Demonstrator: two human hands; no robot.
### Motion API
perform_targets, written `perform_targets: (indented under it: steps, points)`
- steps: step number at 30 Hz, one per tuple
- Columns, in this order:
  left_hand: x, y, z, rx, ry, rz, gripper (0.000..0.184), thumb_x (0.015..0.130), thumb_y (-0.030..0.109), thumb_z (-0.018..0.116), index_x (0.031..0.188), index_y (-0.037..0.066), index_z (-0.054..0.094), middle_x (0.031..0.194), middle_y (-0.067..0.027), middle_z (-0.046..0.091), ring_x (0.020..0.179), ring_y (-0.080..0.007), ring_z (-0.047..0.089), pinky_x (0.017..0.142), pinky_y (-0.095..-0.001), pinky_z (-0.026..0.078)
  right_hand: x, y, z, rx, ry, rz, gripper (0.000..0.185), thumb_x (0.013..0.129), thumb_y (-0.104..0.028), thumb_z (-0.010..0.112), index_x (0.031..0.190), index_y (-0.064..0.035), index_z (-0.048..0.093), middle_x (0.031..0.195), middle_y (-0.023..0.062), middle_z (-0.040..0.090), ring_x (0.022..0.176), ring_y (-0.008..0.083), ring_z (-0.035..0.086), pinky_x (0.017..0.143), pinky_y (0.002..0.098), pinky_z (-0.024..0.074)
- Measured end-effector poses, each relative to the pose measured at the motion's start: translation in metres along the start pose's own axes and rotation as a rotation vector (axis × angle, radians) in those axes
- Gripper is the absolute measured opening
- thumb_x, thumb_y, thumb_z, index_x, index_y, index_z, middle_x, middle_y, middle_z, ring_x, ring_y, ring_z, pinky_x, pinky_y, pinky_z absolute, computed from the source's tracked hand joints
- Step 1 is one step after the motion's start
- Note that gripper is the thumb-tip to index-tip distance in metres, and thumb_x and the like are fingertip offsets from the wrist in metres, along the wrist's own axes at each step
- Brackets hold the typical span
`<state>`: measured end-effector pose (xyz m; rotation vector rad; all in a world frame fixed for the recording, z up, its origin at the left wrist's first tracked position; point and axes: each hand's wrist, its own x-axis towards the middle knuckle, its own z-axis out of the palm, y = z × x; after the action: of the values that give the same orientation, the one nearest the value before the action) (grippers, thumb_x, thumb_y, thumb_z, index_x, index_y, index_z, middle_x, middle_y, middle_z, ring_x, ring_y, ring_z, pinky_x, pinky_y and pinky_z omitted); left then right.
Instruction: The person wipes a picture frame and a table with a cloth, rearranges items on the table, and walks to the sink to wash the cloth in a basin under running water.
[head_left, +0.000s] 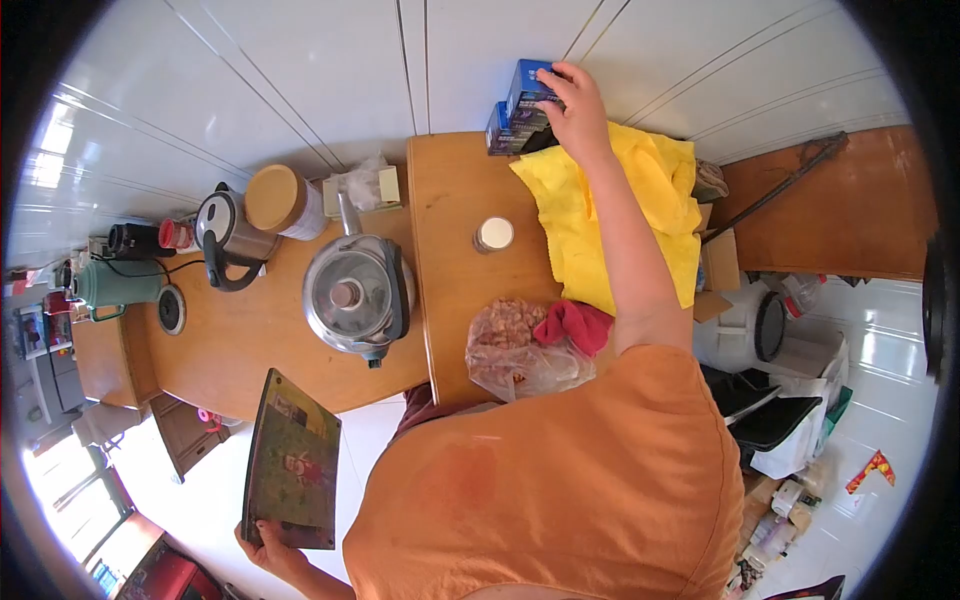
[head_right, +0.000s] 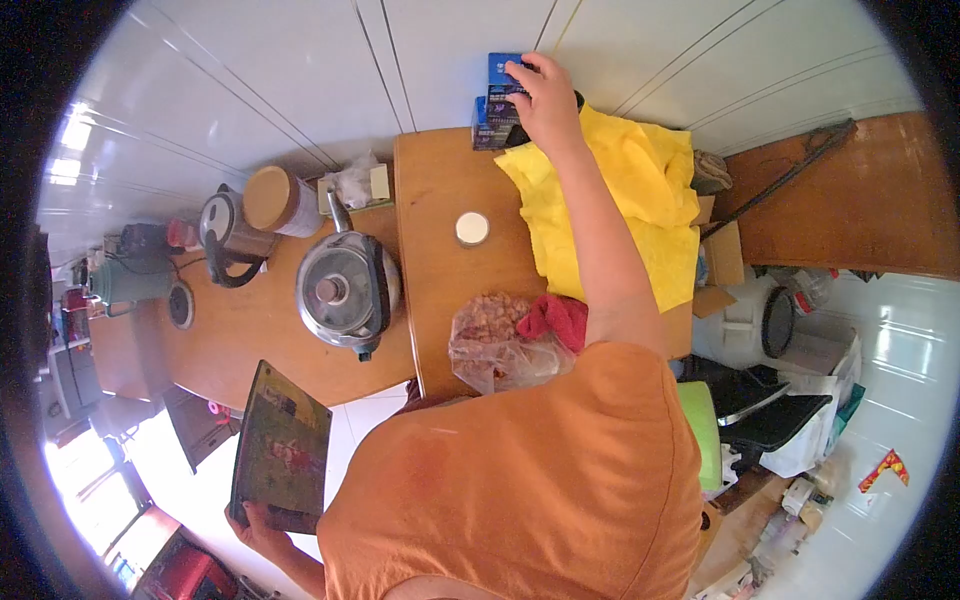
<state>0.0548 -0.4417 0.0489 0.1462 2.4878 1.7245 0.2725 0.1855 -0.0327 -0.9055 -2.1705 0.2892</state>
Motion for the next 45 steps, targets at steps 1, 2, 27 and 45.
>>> perform_targets:
  steps: [1, 2, 27, 45]
  points:
    - [0.0, 0.0, 0.0, 0.002, -0.005, 0.001, 0.021, 0.081, 0.016, 0.062, 0.095, 0.004, 0.051, 0.077, 0.0012, 0.049, 0.068, -0.0073, 0.044, 0.059, -0.0192, 0.036, -0.001, 0.0, 0.002, 0.007, 0.008, -0.013, 0.039, 0.065, -0.002, 0.068, 0.102, -0.0108, 0.061, 0.111, 0.0094, 0.051, 0.103, 0.0279, 0.048, 0.085, 0.0355, 0.0425]
    - [-0.001, 0.001, 0.0, 0.006, -0.007, -0.002, 0.021, 0.081, 0.016, 0.063, 0.094, 0.004, 0.051, 0.077, 0.0013, 0.049, 0.068, -0.0073, 0.044, 0.059, -0.0193, 0.037, -0.002, -0.001, 0.004, 0.013, 0.014, -0.025, 0.038, 0.065, -0.002, 0.068, 0.102, -0.0108, 0.061, 0.11, 0.0094, 0.051, 0.103, 0.028, 0.048, 0.085, 0.0356, 0.0427]
    - [-0.008, -0.002, 0.0, 0.041, 0.037, -0.013, 0.024, 0.082, 0.019, 0.062, 0.095, 0.002, 0.05, 0.082, -0.0038, 0.052, 0.072, -0.0112, 0.048, 0.061, -0.0219, 0.04, -0.031, -0.018, 0.087, -0.466, -0.201, -0.167, 0.038, 0.062, -0.014, 0.07, 0.099, -0.0118, 0.06, 0.096, -0.0001, 0.056, 0.093, 0.0201, 0.051, 0.075, 0.0361, 0.041]
    - [0.007, -0.006, -0.002, -0.007, -0.042, -0.044, 0.027, 0.08, 0.018, 0.065, 0.097, 0.002, 0.051, 0.088, -0.0054, 0.054, 0.078, -0.0131, 0.05, 0.067, -0.0244, 0.045, -0.131, -0.03, 0.025, 0.419, -0.589, 0.495, 0.054, 0.067, -0.016, 0.073, 0.115, -0.006, 0.05, 0.105, 0.0052, 0.057, 0.09, 0.0142, 0.056, 0.079, 0.0265, 0.0453]
